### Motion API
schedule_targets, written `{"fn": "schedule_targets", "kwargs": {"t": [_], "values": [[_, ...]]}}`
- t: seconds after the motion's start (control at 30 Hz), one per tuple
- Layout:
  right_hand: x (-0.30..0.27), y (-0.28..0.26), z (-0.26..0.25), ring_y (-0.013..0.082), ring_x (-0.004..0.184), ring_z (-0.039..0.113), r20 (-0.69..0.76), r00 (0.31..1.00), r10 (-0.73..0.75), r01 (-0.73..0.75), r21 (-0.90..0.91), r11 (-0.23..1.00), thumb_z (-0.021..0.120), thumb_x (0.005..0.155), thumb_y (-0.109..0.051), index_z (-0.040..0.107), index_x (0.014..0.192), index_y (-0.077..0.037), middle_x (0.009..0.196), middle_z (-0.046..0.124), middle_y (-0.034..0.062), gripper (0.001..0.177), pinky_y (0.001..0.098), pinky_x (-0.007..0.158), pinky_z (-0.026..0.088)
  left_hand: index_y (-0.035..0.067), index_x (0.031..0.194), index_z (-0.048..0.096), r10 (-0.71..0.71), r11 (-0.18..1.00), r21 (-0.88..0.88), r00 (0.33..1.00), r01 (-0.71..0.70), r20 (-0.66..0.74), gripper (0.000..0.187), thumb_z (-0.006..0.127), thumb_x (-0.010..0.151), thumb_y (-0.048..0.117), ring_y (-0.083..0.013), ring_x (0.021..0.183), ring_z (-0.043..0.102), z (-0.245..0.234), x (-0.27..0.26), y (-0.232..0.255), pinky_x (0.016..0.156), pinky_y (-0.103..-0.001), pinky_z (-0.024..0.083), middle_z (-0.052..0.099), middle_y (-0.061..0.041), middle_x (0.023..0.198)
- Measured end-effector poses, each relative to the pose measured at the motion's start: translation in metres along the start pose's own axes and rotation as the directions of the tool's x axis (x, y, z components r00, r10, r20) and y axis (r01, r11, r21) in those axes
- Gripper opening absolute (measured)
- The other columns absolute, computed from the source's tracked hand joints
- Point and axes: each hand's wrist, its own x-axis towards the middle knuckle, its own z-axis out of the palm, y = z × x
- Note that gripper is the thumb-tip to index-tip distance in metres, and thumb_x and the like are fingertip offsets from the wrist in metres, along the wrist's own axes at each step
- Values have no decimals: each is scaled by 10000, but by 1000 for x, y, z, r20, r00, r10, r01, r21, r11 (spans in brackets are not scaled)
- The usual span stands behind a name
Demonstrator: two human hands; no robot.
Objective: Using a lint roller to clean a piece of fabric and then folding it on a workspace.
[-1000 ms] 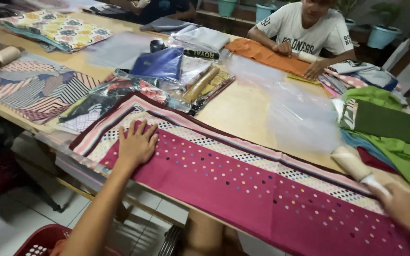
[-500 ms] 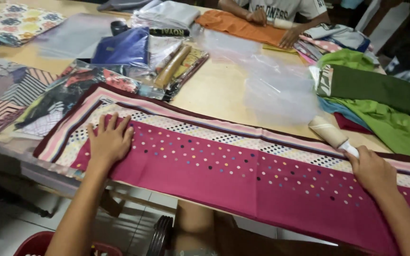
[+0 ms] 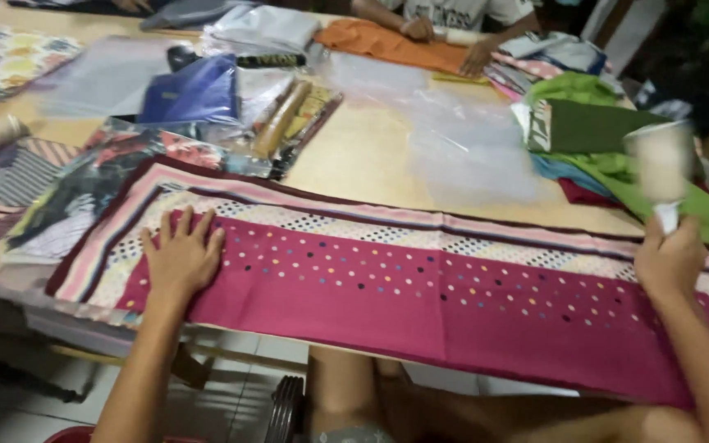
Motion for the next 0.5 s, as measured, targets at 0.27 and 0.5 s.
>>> {"fn": "schedule_targets", "kwargs": {"t": [0.27, 0.5], "values": [[-8, -59, -5, 307, 640, 611, 464, 834, 298, -441, 236, 866, 517, 1170, -270, 686, 1178, 61, 867, 687, 241, 372, 412, 516, 484, 325, 1553, 440, 18, 1000, -24, 998, -19, -54, 651, 289, 992, 618, -404, 1536, 248, 1, 1, -1, 1171, -700, 105, 385, -68, 1644], [-60, -110, 13, 282, 523, 604, 703, 690, 170, -589, 409, 697, 535, 1036, -386, 732, 949, 46, 692, 682, 196, 483, 365, 457, 440, 115, 1082, 717, 286, 950, 277, 766, -146, -576, 322, 613, 1052, 418, -311, 1144, 644, -50, -34, 60, 949, -440, 470, 710, -107, 1178]]}}
